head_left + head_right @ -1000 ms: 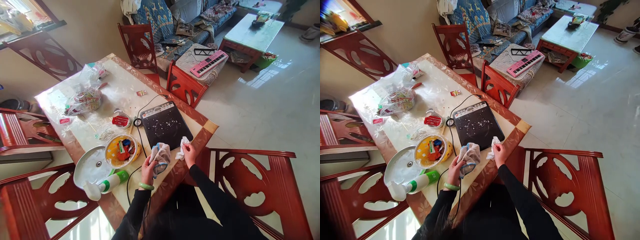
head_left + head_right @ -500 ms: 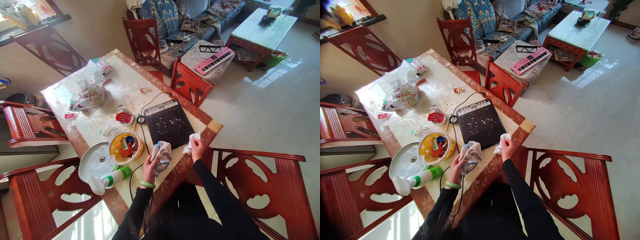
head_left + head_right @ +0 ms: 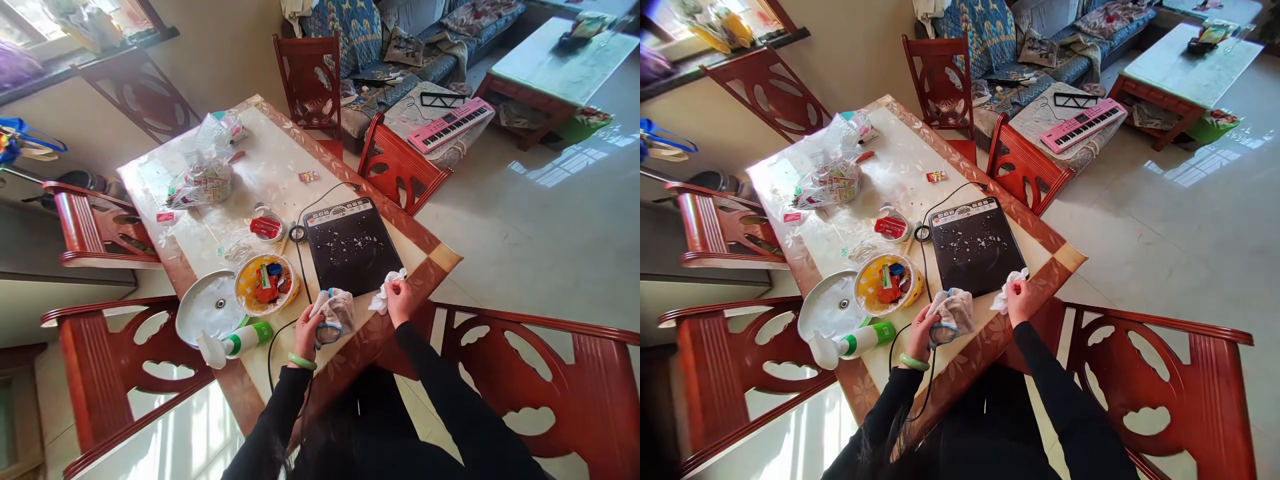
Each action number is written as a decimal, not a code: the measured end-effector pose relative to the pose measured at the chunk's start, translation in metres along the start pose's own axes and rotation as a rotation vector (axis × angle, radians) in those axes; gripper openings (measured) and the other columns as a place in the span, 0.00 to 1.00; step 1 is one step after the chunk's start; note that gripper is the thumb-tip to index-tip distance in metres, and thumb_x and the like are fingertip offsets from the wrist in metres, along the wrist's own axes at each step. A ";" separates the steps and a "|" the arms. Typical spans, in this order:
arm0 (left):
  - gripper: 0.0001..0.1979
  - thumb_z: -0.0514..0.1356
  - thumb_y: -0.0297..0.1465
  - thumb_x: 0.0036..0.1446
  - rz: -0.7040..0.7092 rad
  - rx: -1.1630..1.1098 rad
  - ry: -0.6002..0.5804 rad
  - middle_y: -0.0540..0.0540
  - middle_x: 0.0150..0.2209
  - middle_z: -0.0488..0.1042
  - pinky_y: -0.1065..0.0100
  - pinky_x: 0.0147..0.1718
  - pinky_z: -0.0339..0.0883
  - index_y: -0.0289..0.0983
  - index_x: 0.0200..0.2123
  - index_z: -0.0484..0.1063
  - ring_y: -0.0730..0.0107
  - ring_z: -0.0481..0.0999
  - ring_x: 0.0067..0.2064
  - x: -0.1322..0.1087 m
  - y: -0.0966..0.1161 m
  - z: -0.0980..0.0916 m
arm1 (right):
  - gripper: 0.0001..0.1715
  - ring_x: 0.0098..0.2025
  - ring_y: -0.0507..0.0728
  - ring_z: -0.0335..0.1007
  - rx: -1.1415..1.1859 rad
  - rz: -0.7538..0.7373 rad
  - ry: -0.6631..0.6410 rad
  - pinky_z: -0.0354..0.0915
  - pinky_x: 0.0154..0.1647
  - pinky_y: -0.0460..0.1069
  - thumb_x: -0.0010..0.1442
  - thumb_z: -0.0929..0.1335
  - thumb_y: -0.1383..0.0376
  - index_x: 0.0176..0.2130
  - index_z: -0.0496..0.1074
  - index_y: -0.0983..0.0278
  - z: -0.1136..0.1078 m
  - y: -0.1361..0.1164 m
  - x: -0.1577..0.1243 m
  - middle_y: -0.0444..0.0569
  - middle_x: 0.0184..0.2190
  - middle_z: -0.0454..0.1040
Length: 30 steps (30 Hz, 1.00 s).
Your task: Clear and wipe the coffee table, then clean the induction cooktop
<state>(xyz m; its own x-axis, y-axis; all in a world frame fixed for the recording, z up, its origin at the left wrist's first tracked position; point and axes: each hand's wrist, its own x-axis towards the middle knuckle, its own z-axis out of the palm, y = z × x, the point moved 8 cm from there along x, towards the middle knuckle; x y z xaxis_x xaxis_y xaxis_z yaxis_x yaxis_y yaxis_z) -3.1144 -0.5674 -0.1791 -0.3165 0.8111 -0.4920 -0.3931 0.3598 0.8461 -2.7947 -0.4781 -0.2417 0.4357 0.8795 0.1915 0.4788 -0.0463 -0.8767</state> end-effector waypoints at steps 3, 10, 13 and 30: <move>0.18 0.73 0.35 0.36 0.068 0.035 0.020 0.50 0.28 0.77 0.71 0.31 0.65 0.34 0.33 0.81 0.71 0.71 0.30 0.000 0.009 -0.018 | 0.19 0.32 0.57 0.72 0.018 -0.151 -0.245 0.71 0.38 0.52 0.66 0.69 0.50 0.31 0.75 0.59 0.030 -0.036 -0.011 0.48 0.31 0.75; 0.16 0.66 0.31 0.43 0.291 0.186 0.068 0.50 0.33 0.77 0.69 0.38 0.67 0.37 0.39 0.79 0.67 0.72 0.35 -0.016 0.041 -0.040 | 0.14 0.55 0.63 0.74 0.035 -0.535 -0.530 0.70 0.61 0.62 0.69 0.65 0.65 0.42 0.81 0.57 0.054 -0.087 -0.011 0.53 0.51 0.79; 0.17 0.66 0.30 0.41 0.357 0.181 0.204 0.47 0.37 0.78 0.66 0.44 0.69 0.39 0.39 0.79 0.61 0.75 0.40 -0.022 0.049 -0.054 | 0.16 0.54 0.62 0.75 0.054 -0.667 -0.715 0.71 0.60 0.62 0.70 0.64 0.67 0.42 0.82 0.55 0.078 -0.094 -0.037 0.50 0.49 0.81; 0.15 0.61 0.30 0.45 0.424 0.206 0.236 0.47 0.37 0.77 0.64 0.45 0.70 0.38 0.39 0.79 0.61 0.76 0.41 -0.033 0.025 -0.070 | 0.08 0.42 0.58 0.68 -0.297 -0.913 -0.865 0.67 0.44 0.51 0.71 0.69 0.66 0.39 0.80 0.60 0.180 -0.144 -0.062 0.50 0.37 0.72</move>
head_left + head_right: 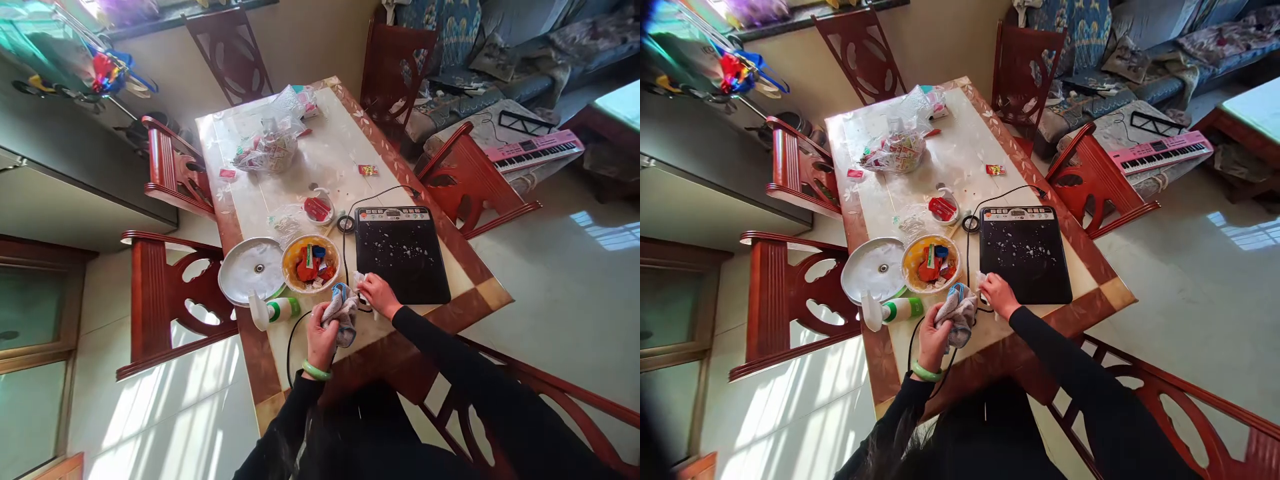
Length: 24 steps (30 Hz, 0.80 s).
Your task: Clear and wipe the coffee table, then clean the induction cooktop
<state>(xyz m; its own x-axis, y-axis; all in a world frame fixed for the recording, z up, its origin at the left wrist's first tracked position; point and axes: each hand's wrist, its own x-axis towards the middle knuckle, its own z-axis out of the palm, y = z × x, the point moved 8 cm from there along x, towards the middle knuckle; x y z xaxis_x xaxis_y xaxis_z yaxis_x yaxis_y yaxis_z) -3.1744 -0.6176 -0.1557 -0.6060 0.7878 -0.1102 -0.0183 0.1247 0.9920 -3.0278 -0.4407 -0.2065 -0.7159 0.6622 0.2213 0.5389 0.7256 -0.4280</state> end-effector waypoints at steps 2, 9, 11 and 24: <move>0.15 0.61 0.29 0.45 0.007 -0.006 -0.026 0.47 0.37 0.78 0.64 0.45 0.70 0.38 0.39 0.79 0.62 0.76 0.41 -0.003 -0.001 0.004 | 0.10 0.42 0.59 0.68 -0.044 0.067 0.020 0.66 0.44 0.52 0.71 0.69 0.66 0.37 0.80 0.60 -0.006 0.009 0.018 0.51 0.37 0.71; 0.16 0.62 0.30 0.46 -0.049 -0.093 -0.029 0.48 0.37 0.80 0.65 0.43 0.70 0.38 0.41 0.78 0.63 0.76 0.39 -0.003 0.006 0.005 | 0.11 0.38 0.58 0.70 0.134 0.000 0.049 0.67 0.41 0.51 0.72 0.68 0.65 0.40 0.81 0.59 -0.011 -0.014 -0.026 0.49 0.35 0.73; 0.16 0.62 0.31 0.47 -0.056 -0.105 -0.025 0.49 0.36 0.80 0.65 0.43 0.70 0.38 0.42 0.78 0.64 0.76 0.38 0.001 0.009 0.006 | 0.11 0.37 0.57 0.72 0.251 0.035 0.100 0.68 0.40 0.51 0.72 0.68 0.63 0.42 0.82 0.58 -0.028 -0.010 -0.052 0.48 0.35 0.74; 0.12 0.62 0.27 0.49 -0.067 0.022 -0.365 0.44 0.35 0.78 0.61 0.41 0.68 0.38 0.39 0.79 0.61 0.74 0.37 -0.014 -0.019 0.062 | 0.16 0.52 0.66 0.76 0.083 0.564 0.660 0.69 0.61 0.63 0.65 0.66 0.62 0.42 0.83 0.64 -0.134 0.168 -0.074 0.60 0.47 0.80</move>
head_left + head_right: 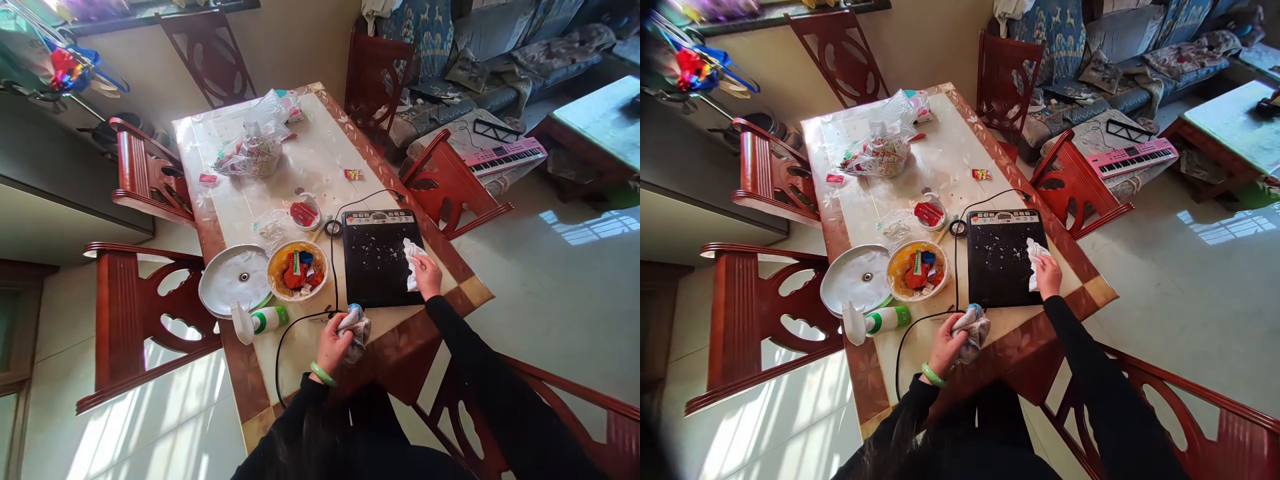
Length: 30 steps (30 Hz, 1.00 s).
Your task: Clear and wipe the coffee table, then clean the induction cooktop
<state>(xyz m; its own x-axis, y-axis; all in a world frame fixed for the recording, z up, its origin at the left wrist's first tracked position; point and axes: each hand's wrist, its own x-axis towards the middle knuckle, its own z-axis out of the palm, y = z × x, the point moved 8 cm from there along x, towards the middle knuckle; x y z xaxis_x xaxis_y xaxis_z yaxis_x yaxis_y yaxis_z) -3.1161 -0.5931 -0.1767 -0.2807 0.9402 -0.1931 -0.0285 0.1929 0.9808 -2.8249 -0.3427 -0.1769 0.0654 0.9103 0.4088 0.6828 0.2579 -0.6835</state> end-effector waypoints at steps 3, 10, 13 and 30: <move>0.14 0.61 0.27 0.49 -0.011 0.016 0.005 0.44 0.36 0.78 0.61 0.42 0.68 0.39 0.40 0.79 0.60 0.74 0.39 0.002 -0.007 0.004 | 0.19 0.54 0.65 0.74 -0.021 -0.067 -0.142 0.68 0.63 0.61 0.67 0.64 0.66 0.47 0.84 0.63 0.059 -0.032 0.003 0.59 0.50 0.79; 0.15 0.59 0.29 0.46 0.005 0.017 0.116 0.47 0.36 0.79 0.64 0.43 0.66 0.38 0.39 0.78 0.62 0.74 0.39 0.006 0.001 -0.023 | 0.17 0.49 0.62 0.72 0.067 -0.389 -0.565 0.70 0.54 0.55 0.71 0.67 0.66 0.52 0.84 0.57 0.133 -0.121 -0.070 0.54 0.46 0.77; 0.15 0.59 0.29 0.46 0.009 0.001 0.140 0.48 0.36 0.79 0.65 0.42 0.66 0.37 0.40 0.79 0.63 0.74 0.39 0.004 0.003 -0.032 | 0.13 0.45 0.58 0.73 0.107 -0.479 -0.701 0.69 0.50 0.51 0.71 0.68 0.66 0.49 0.84 0.57 0.122 -0.123 -0.100 0.50 0.41 0.75; 0.14 0.59 0.30 0.45 -0.039 -0.099 0.178 0.49 0.32 0.77 0.68 0.37 0.65 0.37 0.37 0.78 0.66 0.71 0.34 -0.001 0.009 -0.037 | 0.06 0.44 0.61 0.68 -0.216 -0.532 -0.698 0.65 0.45 0.53 0.71 0.69 0.64 0.39 0.76 0.60 0.147 -0.153 -0.082 0.52 0.40 0.74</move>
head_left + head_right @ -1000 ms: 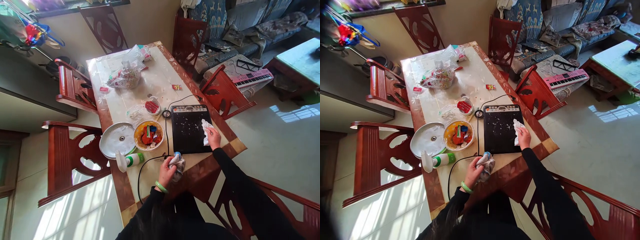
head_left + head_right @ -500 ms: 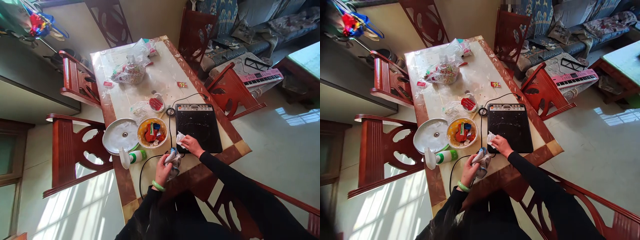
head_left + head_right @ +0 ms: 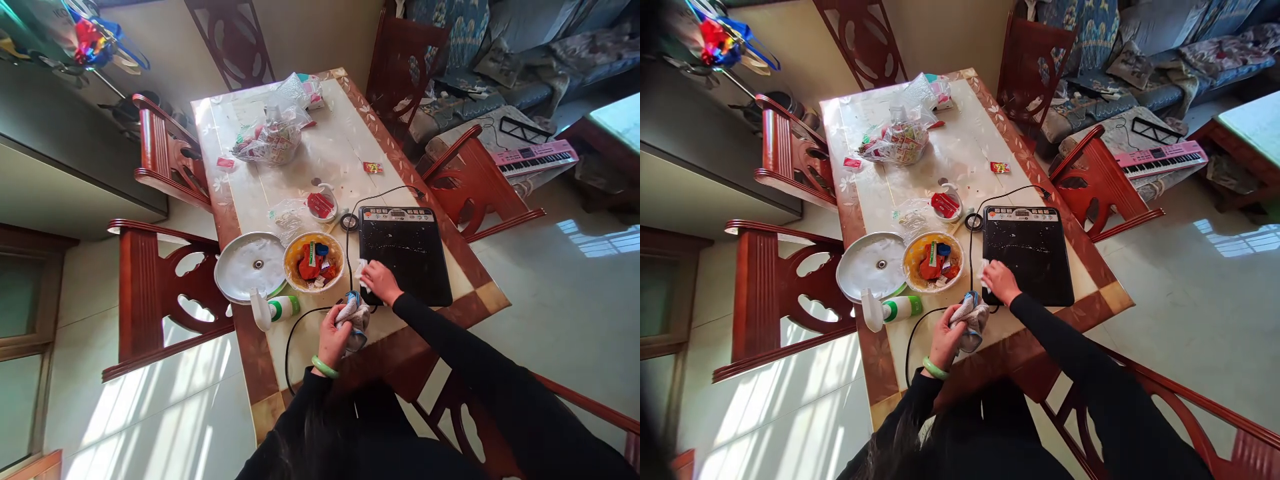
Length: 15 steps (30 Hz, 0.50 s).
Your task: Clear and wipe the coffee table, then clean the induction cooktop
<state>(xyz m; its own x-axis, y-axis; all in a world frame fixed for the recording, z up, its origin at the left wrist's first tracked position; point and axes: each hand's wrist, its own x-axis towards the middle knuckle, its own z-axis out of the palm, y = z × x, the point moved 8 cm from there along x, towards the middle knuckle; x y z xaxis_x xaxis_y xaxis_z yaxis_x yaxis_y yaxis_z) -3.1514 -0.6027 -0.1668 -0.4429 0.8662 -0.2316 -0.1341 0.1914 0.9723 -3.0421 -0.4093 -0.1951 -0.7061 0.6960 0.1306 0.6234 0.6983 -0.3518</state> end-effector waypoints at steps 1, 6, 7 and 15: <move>0.14 0.59 0.30 0.44 0.004 0.004 0.003 0.49 0.32 0.77 0.68 0.37 0.64 0.37 0.37 0.78 0.66 0.70 0.34 0.001 0.000 -0.001 | 0.05 0.44 0.62 0.68 -0.013 0.059 0.033 0.65 0.46 0.53 0.70 0.69 0.64 0.39 0.76 0.60 -0.006 0.006 0.012 0.53 0.40 0.74; 0.15 0.59 0.31 0.45 0.021 0.025 0.005 0.49 0.33 0.76 0.67 0.37 0.64 0.38 0.38 0.78 0.66 0.70 0.35 0.003 0.000 -0.006 | 0.06 0.45 0.64 0.67 0.009 0.143 0.104 0.63 0.46 0.54 0.70 0.69 0.65 0.38 0.74 0.60 -0.009 0.000 -0.002 0.54 0.41 0.74; 0.14 0.60 0.31 0.45 0.020 0.023 0.002 0.49 0.33 0.76 0.67 0.38 0.64 0.37 0.38 0.77 0.65 0.71 0.35 0.003 0.000 -0.007 | 0.07 0.44 0.63 0.67 0.024 0.101 0.091 0.62 0.45 0.54 0.71 0.68 0.65 0.37 0.73 0.59 -0.004 -0.007 -0.020 0.54 0.40 0.74; 0.14 0.60 0.32 0.44 0.013 0.024 -0.010 0.50 0.32 0.76 0.68 0.36 0.64 0.38 0.37 0.78 0.67 0.70 0.33 0.006 0.006 0.001 | 0.12 0.43 0.62 0.66 -0.048 0.131 0.133 0.58 0.42 0.53 0.71 0.70 0.59 0.35 0.74 0.59 -0.011 -0.002 -0.009 0.52 0.38 0.75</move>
<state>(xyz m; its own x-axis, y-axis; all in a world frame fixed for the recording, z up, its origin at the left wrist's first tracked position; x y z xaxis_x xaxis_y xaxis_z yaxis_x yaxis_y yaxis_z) -3.1539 -0.5959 -0.1624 -0.4359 0.8731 -0.2185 -0.1066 0.1910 0.9758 -3.0335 -0.4149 -0.1854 -0.5692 0.7951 0.2095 0.7243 0.6054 -0.3299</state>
